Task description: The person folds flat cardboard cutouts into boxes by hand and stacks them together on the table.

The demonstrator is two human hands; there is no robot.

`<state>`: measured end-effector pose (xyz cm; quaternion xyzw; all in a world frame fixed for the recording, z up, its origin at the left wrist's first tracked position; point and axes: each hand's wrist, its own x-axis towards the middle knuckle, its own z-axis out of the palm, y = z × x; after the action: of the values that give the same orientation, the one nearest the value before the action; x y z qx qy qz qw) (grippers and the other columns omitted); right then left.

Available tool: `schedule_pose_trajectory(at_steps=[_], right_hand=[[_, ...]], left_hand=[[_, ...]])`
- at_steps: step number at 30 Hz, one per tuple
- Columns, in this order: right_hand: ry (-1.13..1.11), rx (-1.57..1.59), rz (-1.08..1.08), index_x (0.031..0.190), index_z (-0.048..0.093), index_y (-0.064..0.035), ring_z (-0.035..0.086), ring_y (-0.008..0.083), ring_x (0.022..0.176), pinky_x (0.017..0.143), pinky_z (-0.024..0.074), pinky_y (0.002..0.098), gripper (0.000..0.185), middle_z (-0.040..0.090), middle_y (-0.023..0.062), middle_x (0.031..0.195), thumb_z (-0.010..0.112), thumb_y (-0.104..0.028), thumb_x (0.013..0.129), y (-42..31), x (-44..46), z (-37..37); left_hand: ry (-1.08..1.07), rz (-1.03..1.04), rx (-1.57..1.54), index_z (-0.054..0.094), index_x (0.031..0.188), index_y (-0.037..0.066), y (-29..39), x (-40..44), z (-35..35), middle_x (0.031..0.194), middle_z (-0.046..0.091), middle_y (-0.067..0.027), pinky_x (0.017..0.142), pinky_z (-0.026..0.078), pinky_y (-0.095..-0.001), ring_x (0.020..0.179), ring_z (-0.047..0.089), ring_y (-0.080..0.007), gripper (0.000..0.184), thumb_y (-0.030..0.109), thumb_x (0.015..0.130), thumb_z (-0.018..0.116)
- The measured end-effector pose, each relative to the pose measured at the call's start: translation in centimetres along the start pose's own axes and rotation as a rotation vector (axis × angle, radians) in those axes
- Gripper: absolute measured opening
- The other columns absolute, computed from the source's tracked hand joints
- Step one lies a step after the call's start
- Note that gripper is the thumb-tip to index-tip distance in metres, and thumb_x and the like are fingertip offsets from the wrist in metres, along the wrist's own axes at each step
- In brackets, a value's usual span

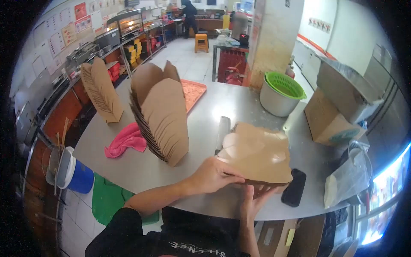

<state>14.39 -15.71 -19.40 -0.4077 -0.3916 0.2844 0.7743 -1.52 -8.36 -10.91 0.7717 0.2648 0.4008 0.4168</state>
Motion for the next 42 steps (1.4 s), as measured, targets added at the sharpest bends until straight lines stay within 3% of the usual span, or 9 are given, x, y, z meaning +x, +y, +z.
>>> schedule_pose_trajectory(at_steps=[4, 7, 11, 13, 16, 21, 28, 33, 42], right_hand=[[0.03, -0.052, 0.098, 0.161, 0.016, -0.0056, 0.047, 0.0275, 0.136, 0.107, 0.0454, 0.0391, 0.085, 0.038, 0.0163, 0.155, 0.069, -0.029, 0.1, 0.4, -0.2, -0.8], [0.057, 0.055, 0.225, 0.159, 0.019, -0.0006, 0.055, 0.0244, 0.127, 0.099, 0.051, 0.0323, 0.074, 0.044, 0.0183, 0.148, 0.064, -0.017, 0.103, 0.1, 0.3, -0.3], [0.22, -0.505, -0.244, 0.15, 0.032, 0.0025, 0.059, 0.0254, 0.117, 0.101, 0.0502, 0.0384, 0.061, 0.051, 0.0171, 0.138, 0.064, -0.005, 0.099, 1.8, 2.1, -1.4], [0.381, -0.906, -0.743, 0.136, 0.048, 0.0036, 0.061, 0.0289, 0.115, 0.101, 0.0493, 0.0399, 0.047, 0.057, 0.0187, 0.133, 0.068, -0.003, 0.095, -0.7, 3.4, -0.4], [-0.111, -0.87, -0.727, 0.118, 0.062, 0.0001, 0.064, 0.0349, 0.112, 0.097, 0.0497, 0.04, 0.031, 0.063, 0.0191, 0.122, 0.073, -0.003, 0.089, -6.5, 6.9, 2.1], [-0.47, -0.813, -0.797, 0.134, 0.064, -0.0098, 0.061, 0.0352, 0.119, 0.098, 0.0516, 0.0435, 0.058, 0.06, 0.0156, 0.134, 0.085, -0.02, 0.081, -14.1, 11.5, 8.8], [-0.475, -0.656, -0.863, 0.143, 0.061, -0.0136, 0.06, 0.0341, 0.123, 0.1, 0.0514, 0.0429, 0.068, 0.057, 0.0137, 0.141, 0.085, -0.02, 0.08, -15.7, 13.3, 12.0], [-0.471, -0.555, -0.953, 0.142, 0.062, -0.0083, 0.057, 0.0331, 0.134, 0.109, 0.0478, 0.0423, 0.065, 0.054, 0.0161, 0.15, 0.076, -0.006, 0.079, -16.6, 15.0, 12.9], [-0.659, -0.49, -0.729, 0.114, 0.077, -0.0011, 0.076, 0.0261, 0.099, 0.085, 0.0598, 0.0342, 0.036, 0.078, 0.0133, 0.109, 0.083, -0.004, 0.08, -15.7, 15.9, 11.0]], left_hand=[[0.008, -0.01, 0.151, 0.081, 0.101, 0.008, -0.1, 0.2, -0.5, 0.09, 0.077, -0.014, 0.071, 0.058, -0.0324, 0.076, 0.076, -0.0255, 0.014, 0.016, 0.09, 0.077], [0.32, 0.146, 0.235, 0.072, 0.104, 0.003, 0.5, 0.7, -0.3, 0.09, 0.074, -0.0194, 0.069, 0.057, -0.0376, 0.079, 0.074, -0.0338, 0.013, 0.014, 0.096, 0.069], [0.424, 0.007, 0.083, 0.058, 0.116, 0.001, 2.4, 1.5, -1.7, 0.096, 0.07, -0.0196, 0.078, 0.053, -0.0445, 0.088, 0.069, -0.0357, 0.024, 0.02, 0.102, 0.06], [0.591, 0.115, 0.096, 0.054, 0.114, 0.003, 2.5, 2.4, -3.2, 0.084, 0.064, -0.009, 0.061, 0.048, -0.0348, 0.071, 0.061, -0.0173, 0.016, 0.017, 0.106, 0.056], [0.601, 0.129, -0.193, 0.05, 0.118, 0.007, 1.6, 3.7, -5.5, 0.085, 0.061, -0.0006, 0.057, 0.044, -0.0267, 0.069, 0.054, -0.004, 0.012, 0.014, 0.109, 0.052], [0.536, 0.121, -0.414, 0.048, 0.129, 0.002, 5.7, 6.0, -6.1, 0.111, 0.071, -0.01, 0.084, 0.055, -0.0239, 0.098, 0.069, -0.011, 0.027, 0.007, 0.105, 0.058], [0.32, 0.319, -0.436, 0.048, 0.14, -0.007, 6.9, 6.6, -8.7, 0.13, 0.067, -0.0153, 0.102, 0.052, -0.03, 0.118, 0.065, -0.0173, 0.049, -0.005, 0.095, 0.066], [0.319, 0.186, -0.602, 0.06, 0.131, -0.006, 7.3, 6.9, -10.3, 0.125, 0.069, -0.0114, 0.1, 0.05, -0.0277, 0.116, 0.065, -0.0142, 0.039, -0.006, 0.093, 0.067], [0.244, 0.372, -0.368, 0.068, 0.117, -0.004, 9.4, 6.7, -8.6, 0.103, 0.072, -0.0074, 0.088, 0.054, -0.0266, 0.101, 0.067, -0.0118, 0.029, -0.01, 0.089, 0.069]])
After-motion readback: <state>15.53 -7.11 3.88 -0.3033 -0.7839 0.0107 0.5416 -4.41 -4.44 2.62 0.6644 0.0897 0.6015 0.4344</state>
